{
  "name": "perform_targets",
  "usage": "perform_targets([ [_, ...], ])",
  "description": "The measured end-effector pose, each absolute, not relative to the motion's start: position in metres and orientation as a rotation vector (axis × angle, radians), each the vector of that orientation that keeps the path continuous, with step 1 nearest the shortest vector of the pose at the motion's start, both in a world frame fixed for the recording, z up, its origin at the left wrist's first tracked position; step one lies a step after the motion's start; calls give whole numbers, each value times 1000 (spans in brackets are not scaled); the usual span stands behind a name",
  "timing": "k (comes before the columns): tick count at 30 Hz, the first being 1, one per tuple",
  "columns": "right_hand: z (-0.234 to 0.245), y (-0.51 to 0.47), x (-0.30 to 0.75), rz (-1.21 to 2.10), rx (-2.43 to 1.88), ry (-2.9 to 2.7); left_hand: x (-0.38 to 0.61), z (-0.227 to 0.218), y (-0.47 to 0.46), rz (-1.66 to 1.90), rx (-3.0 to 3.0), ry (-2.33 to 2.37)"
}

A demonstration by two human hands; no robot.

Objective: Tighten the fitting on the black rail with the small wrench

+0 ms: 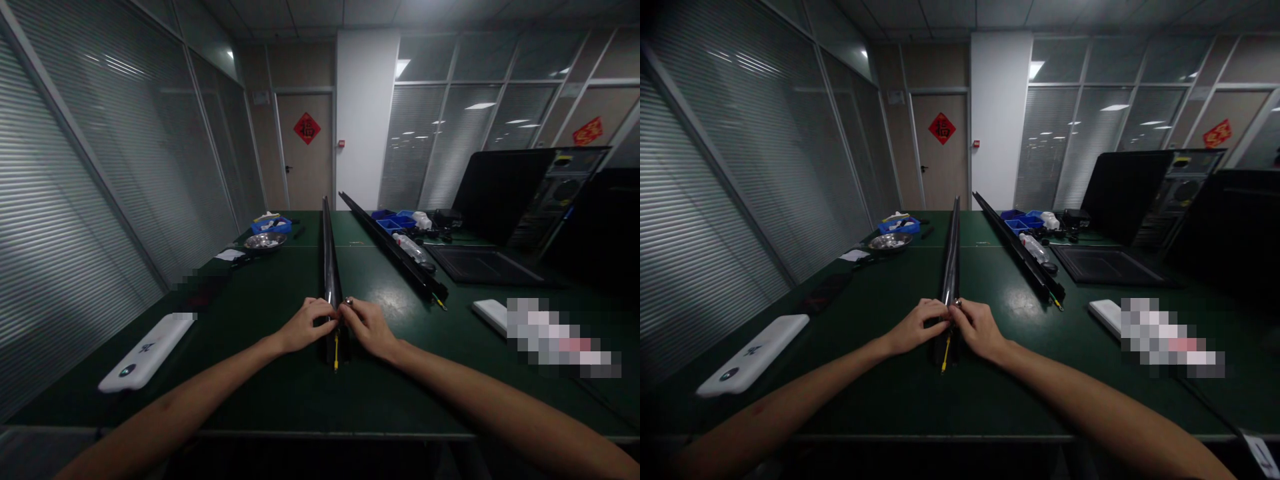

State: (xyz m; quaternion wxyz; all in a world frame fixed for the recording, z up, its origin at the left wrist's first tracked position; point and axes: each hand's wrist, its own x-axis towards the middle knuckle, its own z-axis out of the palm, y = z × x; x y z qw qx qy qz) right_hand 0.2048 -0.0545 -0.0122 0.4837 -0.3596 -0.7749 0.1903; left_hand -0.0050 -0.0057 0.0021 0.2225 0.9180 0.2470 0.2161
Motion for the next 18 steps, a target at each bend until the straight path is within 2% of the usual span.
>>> perform_targets([
  [9, -12, -50, 209, 514, -817, -1899, -7, 0, -5, 615, 2526, 663],
  [18, -10, -55, 203, 418, -908, -1834, -6, -2, -4, 624, 2513, 677],
])
